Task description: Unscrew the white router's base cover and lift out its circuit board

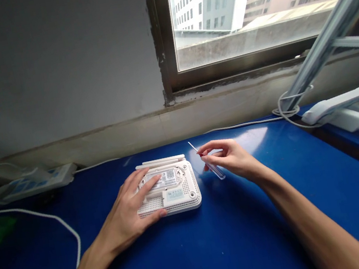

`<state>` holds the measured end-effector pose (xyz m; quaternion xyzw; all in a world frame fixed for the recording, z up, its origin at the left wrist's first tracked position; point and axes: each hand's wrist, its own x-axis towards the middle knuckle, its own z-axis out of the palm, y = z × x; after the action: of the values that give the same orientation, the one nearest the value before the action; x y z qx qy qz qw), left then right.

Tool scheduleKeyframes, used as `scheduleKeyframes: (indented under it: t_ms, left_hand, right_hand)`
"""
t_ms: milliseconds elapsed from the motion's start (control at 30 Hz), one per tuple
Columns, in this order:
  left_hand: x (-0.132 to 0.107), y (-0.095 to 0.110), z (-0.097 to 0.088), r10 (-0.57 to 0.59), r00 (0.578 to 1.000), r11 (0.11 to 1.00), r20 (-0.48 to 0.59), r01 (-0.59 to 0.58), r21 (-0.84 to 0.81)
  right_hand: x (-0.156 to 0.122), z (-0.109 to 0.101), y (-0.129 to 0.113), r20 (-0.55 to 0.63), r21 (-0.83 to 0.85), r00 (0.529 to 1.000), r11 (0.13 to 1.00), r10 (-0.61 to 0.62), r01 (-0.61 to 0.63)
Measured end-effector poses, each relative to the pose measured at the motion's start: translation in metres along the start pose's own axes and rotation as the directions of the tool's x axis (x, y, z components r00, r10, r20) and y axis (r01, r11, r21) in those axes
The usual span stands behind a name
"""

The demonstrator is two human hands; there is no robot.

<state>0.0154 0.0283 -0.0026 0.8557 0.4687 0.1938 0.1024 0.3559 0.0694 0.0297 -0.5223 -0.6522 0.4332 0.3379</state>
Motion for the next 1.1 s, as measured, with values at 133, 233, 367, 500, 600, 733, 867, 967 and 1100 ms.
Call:
scheduleKeyframes:
  t_ms: [133,233,367,500,600,733,867,967,1100]
  left_hand:
    - [0.000,0.002,-0.001,-0.001,1.000,1.000,-0.028,0.001,-0.020]
    - [0.000,0.004,-0.002,-0.005,0.999,1.000,-0.038,0.004,-0.021]
    - [-0.002,0.005,0.000,-0.018,0.999,1.000,-0.029,0.017,-0.014]
    - [-0.003,0.004,0.002,-0.032,0.999,0.999,-0.014,0.032,-0.017]
    - [-0.004,0.005,0.003,-0.047,0.999,0.999,-0.012,0.046,-0.026]
    - [-0.004,0.007,0.002,-0.057,0.998,0.998,-0.017,0.057,-0.041]
    - [-0.004,0.008,0.002,-0.061,0.998,0.997,-0.018,0.060,-0.047]
    - [-0.004,0.008,0.002,-0.062,0.998,0.997,-0.014,0.061,-0.053]
    - [-0.004,0.007,0.003,-0.052,0.999,0.997,-0.008,0.051,-0.049]
  right_hand:
    - [0.005,-0.019,-0.043,0.211,-0.002,0.977,0.999,-0.031,0.032]
    - [0.012,-0.032,-0.076,0.405,-0.160,0.914,0.984,-0.009,0.080]
    - [0.019,-0.036,-0.097,0.507,-0.400,0.855,0.908,0.106,0.124]
    - [0.022,-0.030,-0.097,0.446,-0.506,0.895,0.828,0.009,0.244]
    - [0.024,-0.025,-0.092,0.403,-0.569,0.914,0.771,-0.041,0.286]
    - [0.030,-0.018,-0.086,0.366,-0.615,0.926,0.724,-0.088,0.312]
    - [0.034,-0.008,-0.085,0.360,-0.654,0.929,0.687,-0.088,0.318]
    - [0.038,0.005,-0.086,0.341,-0.694,0.938,0.656,-0.065,0.298]
    - [0.044,0.026,-0.087,0.279,-0.715,0.947,0.623,-0.162,0.317]
